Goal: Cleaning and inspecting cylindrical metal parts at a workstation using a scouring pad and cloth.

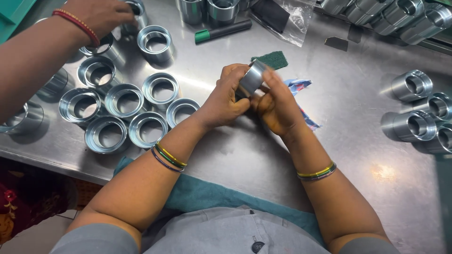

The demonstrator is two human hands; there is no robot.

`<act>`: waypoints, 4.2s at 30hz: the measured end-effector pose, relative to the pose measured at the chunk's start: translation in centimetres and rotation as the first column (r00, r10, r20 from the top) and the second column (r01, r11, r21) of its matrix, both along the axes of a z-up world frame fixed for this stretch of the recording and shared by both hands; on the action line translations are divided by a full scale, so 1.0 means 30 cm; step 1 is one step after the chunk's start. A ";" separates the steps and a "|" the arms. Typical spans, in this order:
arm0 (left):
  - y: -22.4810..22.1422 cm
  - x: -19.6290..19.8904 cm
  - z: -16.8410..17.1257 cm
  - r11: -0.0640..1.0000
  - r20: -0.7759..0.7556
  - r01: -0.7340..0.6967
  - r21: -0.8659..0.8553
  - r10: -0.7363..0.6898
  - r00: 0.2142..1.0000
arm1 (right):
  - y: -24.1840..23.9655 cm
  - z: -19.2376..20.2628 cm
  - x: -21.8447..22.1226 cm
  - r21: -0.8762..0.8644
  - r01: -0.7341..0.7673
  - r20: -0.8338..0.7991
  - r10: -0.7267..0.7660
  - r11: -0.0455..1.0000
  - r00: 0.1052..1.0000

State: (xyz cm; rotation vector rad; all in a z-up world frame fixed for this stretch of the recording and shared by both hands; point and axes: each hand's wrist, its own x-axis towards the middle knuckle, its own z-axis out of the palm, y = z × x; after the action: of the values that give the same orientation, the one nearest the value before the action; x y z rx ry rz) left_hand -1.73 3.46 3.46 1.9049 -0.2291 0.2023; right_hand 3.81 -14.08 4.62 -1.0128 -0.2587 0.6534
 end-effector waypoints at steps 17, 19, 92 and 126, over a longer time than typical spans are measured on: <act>-0.008 -0.003 0.005 1.000 0.038 -0.012 0.024 0.011 0.999 | 0.021 0.081 -0.037 -0.152 0.116 0.135 -0.095 0.982 0.986; -0.015 -0.002 0.010 0.999 0.046 0.009 0.042 -0.010 0.999 | 0.012 0.067 -0.021 -0.036 0.091 -0.344 -0.098 0.995 0.934; -0.034 -0.020 0.015 0.999 0.018 -0.031 0.028 0.030 0.999 | 0.016 0.087 -0.036 -0.180 0.073 0.165 -0.043 0.981 0.985; 0.032 0.107 -0.178 0.736 -0.140 -0.161 -0.658 0.091 0.986 | -0.031 0.082 -0.026 -0.415 0.120 0.656 0.206 0.902 0.726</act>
State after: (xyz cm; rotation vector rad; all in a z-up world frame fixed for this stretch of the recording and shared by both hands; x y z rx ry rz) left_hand 1.48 4.42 -1.90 1.1977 0.0490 0.2423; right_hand 3.02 -15.00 7.09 -1.6803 -0.8290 0.3440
